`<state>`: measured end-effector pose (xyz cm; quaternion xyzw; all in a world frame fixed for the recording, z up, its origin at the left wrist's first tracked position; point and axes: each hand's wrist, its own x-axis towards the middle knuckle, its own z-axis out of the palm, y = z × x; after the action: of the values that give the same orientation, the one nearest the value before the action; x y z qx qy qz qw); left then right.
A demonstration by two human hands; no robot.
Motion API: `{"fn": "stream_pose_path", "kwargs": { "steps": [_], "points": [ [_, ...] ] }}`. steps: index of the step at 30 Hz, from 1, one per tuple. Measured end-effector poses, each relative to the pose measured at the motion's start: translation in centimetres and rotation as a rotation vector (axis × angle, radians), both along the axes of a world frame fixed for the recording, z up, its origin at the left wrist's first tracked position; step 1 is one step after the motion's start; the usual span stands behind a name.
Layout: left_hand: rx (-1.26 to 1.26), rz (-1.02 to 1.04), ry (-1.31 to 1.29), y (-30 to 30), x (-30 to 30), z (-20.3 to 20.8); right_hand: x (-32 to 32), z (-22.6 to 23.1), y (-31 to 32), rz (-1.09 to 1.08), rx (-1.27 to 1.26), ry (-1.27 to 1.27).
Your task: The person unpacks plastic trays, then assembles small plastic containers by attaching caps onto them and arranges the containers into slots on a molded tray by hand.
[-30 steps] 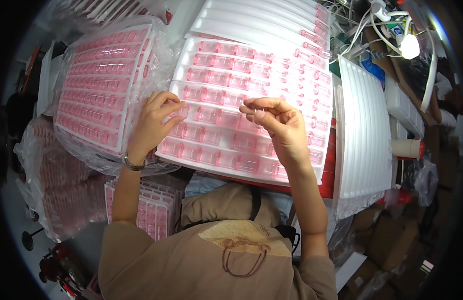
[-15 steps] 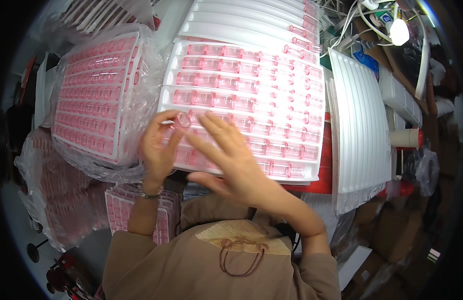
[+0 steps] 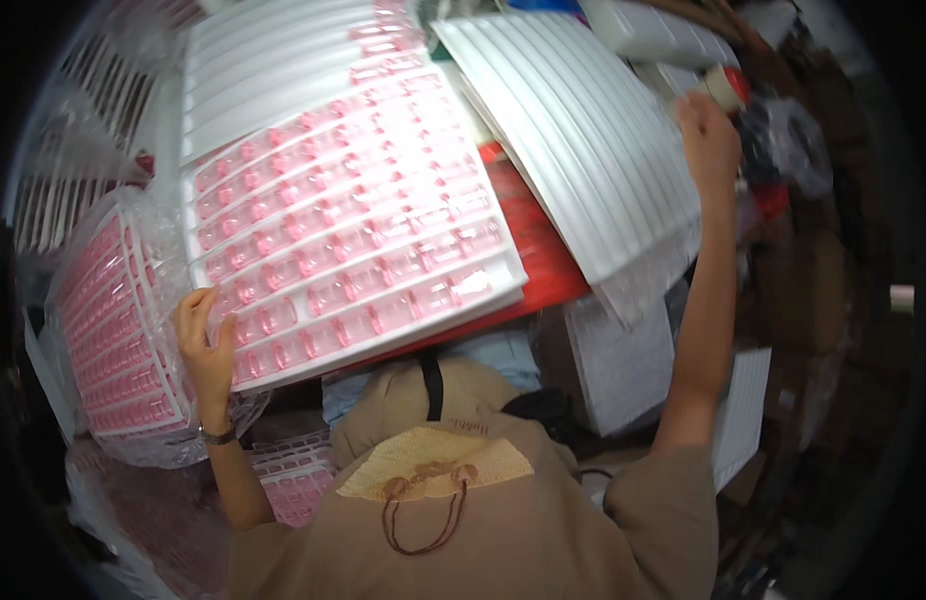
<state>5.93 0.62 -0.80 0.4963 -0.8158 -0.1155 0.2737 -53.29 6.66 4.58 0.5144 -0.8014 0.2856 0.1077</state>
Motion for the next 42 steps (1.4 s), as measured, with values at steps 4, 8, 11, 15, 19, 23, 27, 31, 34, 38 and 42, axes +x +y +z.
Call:
{"fn": "stream_pose_path", "kwargs": {
  "steps": [4, 8, 11, 15, 19, 23, 27, 31, 34, 38, 42],
  "points": [
    [0.1, -0.123, -0.027, 1.5, -0.4, -0.2, -9.4, -4.7, 1.0, -0.077, 0.679, 0.201],
    [0.089, -0.214, -0.134, 1.9, -2.2, -0.3, -4.3, -4.1, 2.5, -0.105, 0.451, 0.243],
    [0.079, -0.278, -0.153, 0.5, -3.0, -0.8, 0.6, -0.2, 3.9, -0.302, 0.429, 0.16],
    [0.055, -0.201, -0.221, 1.9, -1.3, 0.1, 0.5, -3.3, 1.7, -0.122, 0.279, 0.198],
    [0.129, -0.109, 0.065, 2.4, -2.5, 0.2, 2.3, 1.0, 4.6, -0.071, 0.111, -0.067],
    [0.409, -0.115, 0.62, 4.5, -7.7, 0.6, 17.7, 1.1, 3.3, 0.545, -0.164, -0.9],
    [0.448, -0.28, 0.832, 5.0, -11.0, 1.2, 28.1, 0.8, 2.1, 0.797, -0.192, -0.888],
    [0.506, -0.22, 0.846, 6.5, -10.4, 1.0, 31.3, -1.3, 1.6, 0.866, -0.286, -0.452],
    [0.623, -0.12, 1.048, 7.8, -8.7, -0.5, 31.1, -0.3, 3.0, 1.067, 0.153, -0.53],
    [0.519, -0.104, 0.937, 8.1, -5.0, -0.6, 28.2, 0.2, 5.0, 1.117, 0.481, -0.917],
    [0.144, -0.106, 0.259, 4.5, -3.0, -0.9, 21.3, 0.5, 9.1, 0.659, 0.409, -0.858]
  ]
}}
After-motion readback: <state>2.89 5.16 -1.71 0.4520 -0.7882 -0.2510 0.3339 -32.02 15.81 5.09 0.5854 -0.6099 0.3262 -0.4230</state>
